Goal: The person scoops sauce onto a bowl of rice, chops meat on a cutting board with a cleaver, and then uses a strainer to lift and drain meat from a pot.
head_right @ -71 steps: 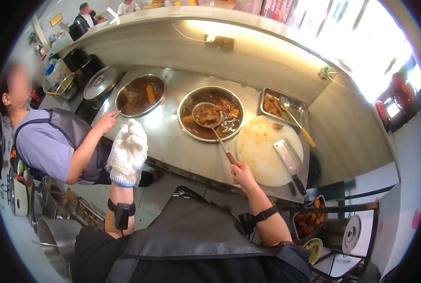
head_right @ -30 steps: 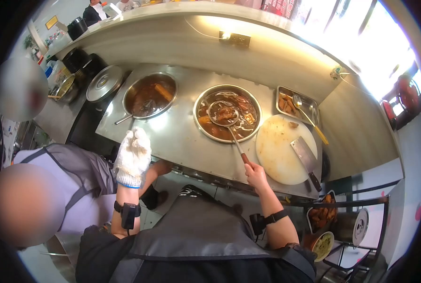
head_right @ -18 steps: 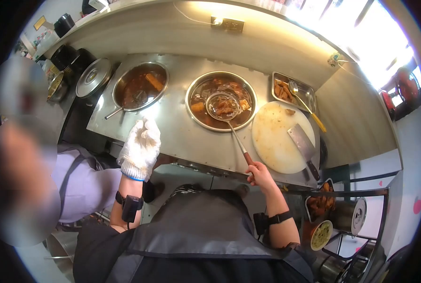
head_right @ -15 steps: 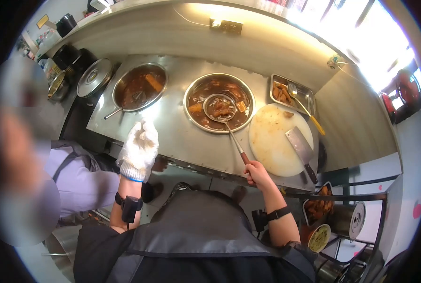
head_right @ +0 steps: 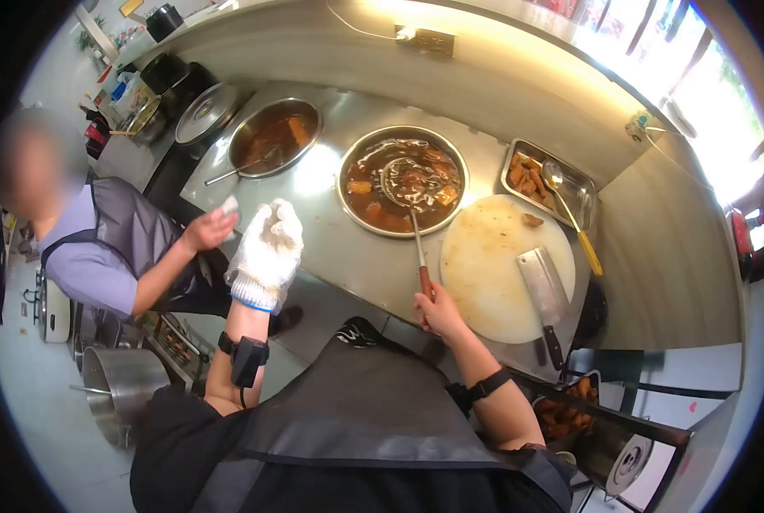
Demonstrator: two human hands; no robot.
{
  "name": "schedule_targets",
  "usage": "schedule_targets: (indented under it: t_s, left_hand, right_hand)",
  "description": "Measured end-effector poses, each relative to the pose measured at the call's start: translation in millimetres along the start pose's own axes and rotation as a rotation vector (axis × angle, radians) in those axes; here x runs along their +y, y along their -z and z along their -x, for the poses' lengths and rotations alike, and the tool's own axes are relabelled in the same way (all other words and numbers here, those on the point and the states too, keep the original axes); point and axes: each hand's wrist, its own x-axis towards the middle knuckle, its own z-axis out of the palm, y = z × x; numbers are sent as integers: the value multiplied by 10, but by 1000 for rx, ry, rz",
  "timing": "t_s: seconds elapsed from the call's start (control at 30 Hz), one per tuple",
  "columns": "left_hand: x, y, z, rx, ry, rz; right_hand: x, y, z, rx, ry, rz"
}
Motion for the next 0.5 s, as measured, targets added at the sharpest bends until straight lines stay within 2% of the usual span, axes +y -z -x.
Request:
schedule_targets:
  t_s: [0.17,0.27,0.33,0.4,0.5]
  left_hand:
    - [-413,-224,156,154,-77,-53]
    - [-461,-163,163,53,1,-47]
    - [-484,-162,183,84,-8,-32]
    - [-457,-161,141,94,-7,-7]
    - [-225,-126,2,14,33,5]
  right_hand:
    - [168,62,-114,-39,59,-46]
    - [218,159,-188,-17,83,-102]
    - [205,180,-175,0,76,-149]
    - [91,242,-153,22,-35,-226]
    - [-18,364,-74,33,-81,-233]
